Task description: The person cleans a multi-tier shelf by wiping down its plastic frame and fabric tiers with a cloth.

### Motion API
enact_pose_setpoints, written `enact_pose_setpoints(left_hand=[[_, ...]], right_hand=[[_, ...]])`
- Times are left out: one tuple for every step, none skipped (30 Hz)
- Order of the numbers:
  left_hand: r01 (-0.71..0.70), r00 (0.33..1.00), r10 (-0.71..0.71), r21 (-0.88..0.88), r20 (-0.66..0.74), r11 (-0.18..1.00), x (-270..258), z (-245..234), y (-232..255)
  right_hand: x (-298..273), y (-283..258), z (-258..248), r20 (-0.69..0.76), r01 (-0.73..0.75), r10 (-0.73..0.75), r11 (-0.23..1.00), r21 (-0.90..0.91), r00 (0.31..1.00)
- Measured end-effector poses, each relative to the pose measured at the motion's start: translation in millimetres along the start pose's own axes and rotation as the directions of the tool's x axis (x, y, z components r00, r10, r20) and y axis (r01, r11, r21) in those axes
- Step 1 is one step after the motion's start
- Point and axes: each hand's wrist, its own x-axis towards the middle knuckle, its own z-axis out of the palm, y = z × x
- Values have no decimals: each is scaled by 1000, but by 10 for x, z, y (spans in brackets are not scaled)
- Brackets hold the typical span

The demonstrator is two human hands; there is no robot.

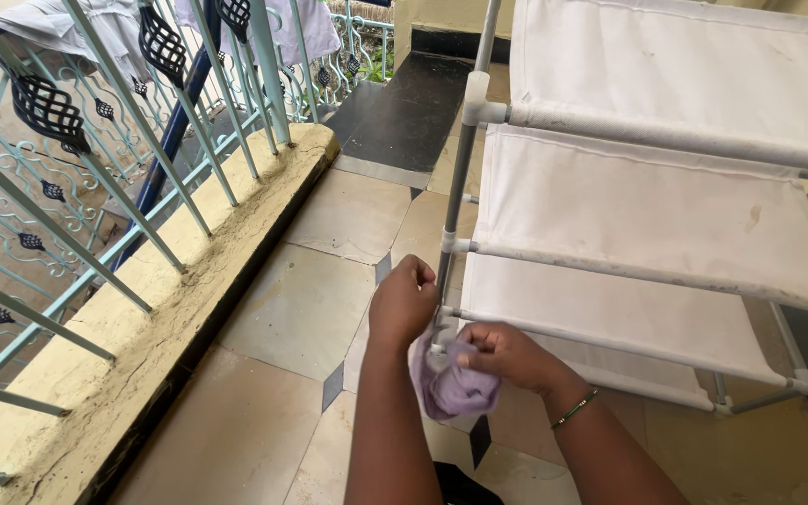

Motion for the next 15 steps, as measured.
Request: enact_pose_setpoints(left_hand=[[-49,999,51,-132,11,990,13,28,-50],[-48,999,49,-134,9,990,20,73,-100],[-6,960,109,-375,257,927,18,123,-154],[99,859,219,-571,462,815,21,150,-215],[97,862,217,-570,458,816,20,188,-256],[34,824,227,-444,520,895,12,234,-274],[-40,783,223,-310,581,950,9,251,-284],[-41,784,223,-310,579,950,19,237,-280],[18,855,38,-102,518,995,34,199,-266],[99,900,-133,102,415,990,48,156,-238],[174,929,-221,178,296,968,50,81,-231],[258,939,-302,241,166,936,42,8,-231],[258,939,-301,238,167,936,43,-29,-214],[285,954,-297,182,41,941,48,-57,-206],[304,951,-295,123,-86,945,54,-67,-200]], right_hand=[[2,-56,-18,1,-4,4,1000,-4,1000],[35,-103,-23,-156,98,-84,991,86,984],[52,-144,-41,-315,210,-153,965,158,937],[75,-177,-68,-310,211,-155,964,159,938],[98,-191,-104,-406,330,-211,911,249,889],[117,-171,-137,-502,447,-249,834,323,828],[119,-122,-180,-498,446,-251,834,325,830],[104,-57,-244,-538,457,-236,828,325,810],[117,23,-296,-576,467,-219,822,325,787],[147,110,-325,-578,469,-220,822,324,786],[177,180,-344,-675,511,-201,806,297,710],[187,214,-366,-761,548,-178,793,264,624],[191,214,-373,-761,548,-179,795,262,624],[213,190,-348,-771,532,-128,792,300,624],[242,141,-306,-778,517,-76,787,337,623]])
